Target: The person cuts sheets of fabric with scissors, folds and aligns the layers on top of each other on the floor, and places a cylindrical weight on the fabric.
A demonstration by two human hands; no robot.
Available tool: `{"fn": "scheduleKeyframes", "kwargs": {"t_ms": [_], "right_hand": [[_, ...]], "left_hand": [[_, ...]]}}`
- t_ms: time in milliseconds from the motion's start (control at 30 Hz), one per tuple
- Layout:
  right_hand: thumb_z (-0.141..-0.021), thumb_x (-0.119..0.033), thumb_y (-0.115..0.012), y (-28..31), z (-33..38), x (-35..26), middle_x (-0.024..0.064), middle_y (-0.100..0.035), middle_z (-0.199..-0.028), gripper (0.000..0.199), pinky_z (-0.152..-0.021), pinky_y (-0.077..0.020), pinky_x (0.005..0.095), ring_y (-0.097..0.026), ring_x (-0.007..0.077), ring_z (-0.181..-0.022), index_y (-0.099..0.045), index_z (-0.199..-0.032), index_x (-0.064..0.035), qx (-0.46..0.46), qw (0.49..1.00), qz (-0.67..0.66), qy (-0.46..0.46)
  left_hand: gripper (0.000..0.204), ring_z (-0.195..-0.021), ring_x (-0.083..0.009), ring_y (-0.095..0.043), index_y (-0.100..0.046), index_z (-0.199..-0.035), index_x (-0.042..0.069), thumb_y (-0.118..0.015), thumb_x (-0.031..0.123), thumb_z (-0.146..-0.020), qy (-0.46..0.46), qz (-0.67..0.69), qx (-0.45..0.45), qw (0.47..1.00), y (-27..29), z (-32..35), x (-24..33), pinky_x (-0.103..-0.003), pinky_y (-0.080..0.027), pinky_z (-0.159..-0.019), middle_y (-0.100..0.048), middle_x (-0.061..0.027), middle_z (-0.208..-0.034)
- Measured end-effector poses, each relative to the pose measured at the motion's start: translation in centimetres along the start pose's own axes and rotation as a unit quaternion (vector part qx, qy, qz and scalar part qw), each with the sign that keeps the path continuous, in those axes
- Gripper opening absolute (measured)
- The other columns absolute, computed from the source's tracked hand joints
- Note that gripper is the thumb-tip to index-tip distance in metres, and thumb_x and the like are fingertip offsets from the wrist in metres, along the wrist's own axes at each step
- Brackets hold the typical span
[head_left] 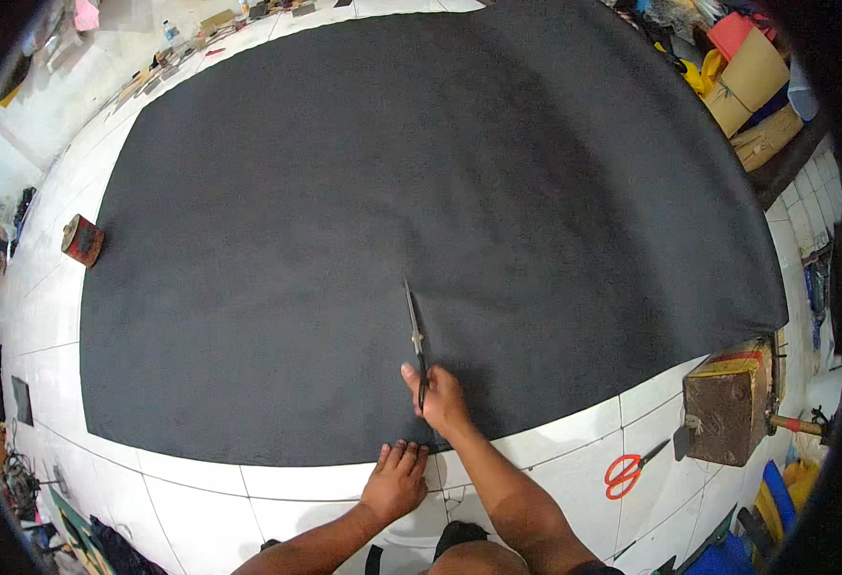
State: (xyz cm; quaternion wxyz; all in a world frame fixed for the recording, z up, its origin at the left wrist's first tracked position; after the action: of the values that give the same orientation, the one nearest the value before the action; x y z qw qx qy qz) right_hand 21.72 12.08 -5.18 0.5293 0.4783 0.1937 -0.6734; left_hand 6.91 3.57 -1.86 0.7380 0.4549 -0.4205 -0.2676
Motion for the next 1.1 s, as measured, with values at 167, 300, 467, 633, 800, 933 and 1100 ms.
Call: {"fn": "scheduleKeyframes", "kwargs": {"t_ms": [167, 300, 467, 633, 800, 933, 1100], "right_hand": [[-0.088, -0.056, -0.064, 1.3, -5.8, -3.1, 0.0052, -0.053, -0.054, 0.056, -0.047, -0.0439, 0.0342, -0.055, 0.0185, -0.047, -0.051, -0.067, -0.006, 0.024, 0.999, -0.029, -0.005], [-0.088, -0.055, -0.065, -0.2, -6.0, -3.5, 0.001, -0.05, -0.055, 0.053, -0.043, -0.0413, 0.0263, -0.048, 0.01, -0.046, -0.049, -0.07, -0.0076, 0.007, 0.998, -0.065, 0.005], [-0.087, -0.055, -0.066, 0.0, -8.5, -4.5, 0.0031, -0.051, -0.055, 0.054, -0.044, -0.0415, 0.0301, -0.051, 0.0132, -0.046, -0.049, -0.067, -0.0074, 0.01, 0.997, -0.073, -0.017], [-0.087, -0.058, -0.064, 0.5, -16.2, -8.1, 0.0053, -0.052, -0.054, 0.059, -0.046, -0.043, 0.0338, -0.053, 0.0181, -0.045, -0.05, -0.063, -0.0064, 0.014, 0.998, -0.059, -0.009], [-0.086, -0.052, -0.069, 0.2, -17.6, -9.0, 0.0025, -0.049, -0.056, 0.052, -0.039, -0.0399, 0.0271, -0.048, 0.0115, -0.043, -0.046, -0.066, -0.0093, 0.025, 0.998, -0.062, 0.004], [-0.087, -0.053, -0.067, -0.4, -17.7, -9.7, 0.0037, -0.05, -0.056, 0.054, -0.039, -0.0395, 0.0275, -0.048, 0.0118, -0.044, -0.048, -0.066, -0.0076, 0.03, 0.998, -0.06, 0.003], [-0.087, -0.057, -0.064, 0.4, -23.6, -13.7, 0.0039, -0.05, -0.056, 0.057, -0.041, -0.04, 0.0273, -0.049, 0.0128, -0.044, -0.05, -0.067, -0.0055, 0.017, 0.999, -0.045, 0.012]], "left_hand": [[0.056, -0.123, -0.0387, -0.048, -0.052, -0.13, 0.0, -0.063, 0.023, -0.08, -0.007, 0.026, 0.023, 0.999, 1.4, -1.1, 0.7, -0.054, -0.04, -0.105, -0.052, -0.0212, -0.128], [0.056, -0.122, -0.0388, -0.049, -0.052, -0.13, 0.0, -0.063, 0.023, -0.081, 0.006, 0.017, 0.024, 1.0, 1.1, -0.6, -0.3, -0.055, -0.04, -0.105, -0.053, -0.0212, -0.127], [0.056, -0.122, -0.0391, -0.049, -0.053, -0.131, 0.0, -0.064, 0.023, -0.081, 0.003, 0.046, 0.016, 0.999, 1.6, -0.9, -0.1, -0.055, -0.039, -0.105, -0.053, -0.0211, -0.128], [0.057, -0.122, -0.0394, -0.049, -0.053, -0.131, 0.0, -0.065, 0.025, -0.08, -0.002, 0.048, 0.018, 0.999, 1.2, -1.0, 0.0, -0.055, -0.039, -0.105, -0.053, -0.0213, -0.128], [0.058, -0.122, -0.0396, -0.049, -0.053, -0.131, 0.0, -0.066, 0.026, -0.081, 0.004, 0.045, 0.009, 0.999, 1.3, -0.9, -0.2, -0.055, -0.04, -0.105, -0.053, -0.0214, -0.128], [0.059, -0.122, -0.0397, -0.05, -0.051, -0.132, 0.0, -0.065, 0.027, -0.081, 0.004, 0.034, 0.0, 0.999, 1.5, -0.7, -0.4, -0.055, -0.04, -0.105, -0.052, -0.0211, -0.129], [0.059, -0.123, -0.0372, -0.05, -0.049, -0.135, 0.001, -0.061, 0.029, -0.085, -0.005, 0.033, -0.001, 0.999, 0.4, -0.6, 0.1, -0.056, -0.04, -0.103, -0.05, -0.0207, -0.131]]}}
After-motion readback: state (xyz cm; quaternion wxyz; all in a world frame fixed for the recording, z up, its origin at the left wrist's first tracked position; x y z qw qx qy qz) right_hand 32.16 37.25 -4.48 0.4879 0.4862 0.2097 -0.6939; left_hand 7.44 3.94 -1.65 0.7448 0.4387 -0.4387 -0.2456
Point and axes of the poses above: each hand's wrist, its own z-axis away from the middle knuckle, its own y-axis out of the back of the hand, x = y × z, the point moved 8 cm from there along -z, towards the middle knuckle
